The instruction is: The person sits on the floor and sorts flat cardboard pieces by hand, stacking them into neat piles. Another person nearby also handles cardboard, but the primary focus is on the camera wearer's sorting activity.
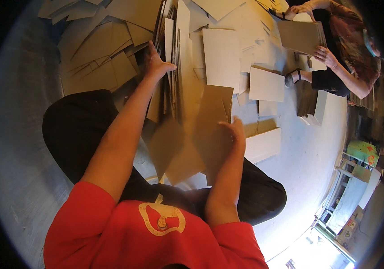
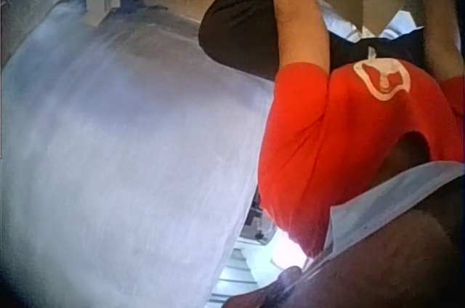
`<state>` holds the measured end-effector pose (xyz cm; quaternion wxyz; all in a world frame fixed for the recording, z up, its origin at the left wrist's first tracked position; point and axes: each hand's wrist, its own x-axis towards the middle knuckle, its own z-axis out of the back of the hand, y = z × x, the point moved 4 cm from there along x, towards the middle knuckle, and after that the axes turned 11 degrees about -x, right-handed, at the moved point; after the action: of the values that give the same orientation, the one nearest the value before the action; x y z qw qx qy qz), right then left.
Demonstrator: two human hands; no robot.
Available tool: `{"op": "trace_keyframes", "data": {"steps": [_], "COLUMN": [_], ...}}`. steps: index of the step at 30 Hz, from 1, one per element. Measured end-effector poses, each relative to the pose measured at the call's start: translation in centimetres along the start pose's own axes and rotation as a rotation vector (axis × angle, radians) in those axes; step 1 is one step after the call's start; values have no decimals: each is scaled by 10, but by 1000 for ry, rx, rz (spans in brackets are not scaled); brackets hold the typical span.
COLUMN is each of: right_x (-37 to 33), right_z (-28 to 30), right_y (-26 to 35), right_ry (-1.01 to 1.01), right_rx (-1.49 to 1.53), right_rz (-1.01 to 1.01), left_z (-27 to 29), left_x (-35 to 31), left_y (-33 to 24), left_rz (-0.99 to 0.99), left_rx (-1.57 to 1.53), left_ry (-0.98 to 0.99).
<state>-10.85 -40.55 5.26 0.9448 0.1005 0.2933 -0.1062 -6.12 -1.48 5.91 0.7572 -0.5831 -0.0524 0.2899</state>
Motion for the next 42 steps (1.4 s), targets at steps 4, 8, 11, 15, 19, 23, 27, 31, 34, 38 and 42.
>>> {"op": "trace_keyframes", "data": {"steps": [4, 8, 11, 15, 19, 23, 27, 31, 34, 38, 42], "right_x": [25, -47, -68, -3, -28, -113, -110, -125, -128, -170, -187], "right_z": [-31, 83, 150, 119, 82, 61, -35, 4, 55, 221, 320], "right_y": [-52, 59, 151, 192, 196, 193, 162, 146, 99, 89, 62], "right_ry": [65, -576, -654, -627, -136, -61, 145, 559, 612, 595, -188], "right_rx": [114, -45, 32, -49, 234, -115, -259, 108, 305, 352, 218], "right_rz": [125, 356, 565, 527, 572, 429, 648, 627, 841, 858, 773], "left_z": [-15, 3, 5, -11, -4, 8, -7, -2, 0, 10, -3], "left_x": [-9, -5, -3, -7, -8, -4, 0, 2, -1, 6, 6], "left_y": [-16, 2, 7, -9, -6, 8, 1, 10, 14, 31, 20], "left_rz": [-16, -4, -36, -40, -12, -58, -74, -45, -5, 74, -13], "left_rx": [16, 82, 40, -34, 30, 13, 33, 26, -43, 7, -48], "left_ry": [41, 6, 2, 64, 45, 33, 13, 23, 5, -52, -22]}}
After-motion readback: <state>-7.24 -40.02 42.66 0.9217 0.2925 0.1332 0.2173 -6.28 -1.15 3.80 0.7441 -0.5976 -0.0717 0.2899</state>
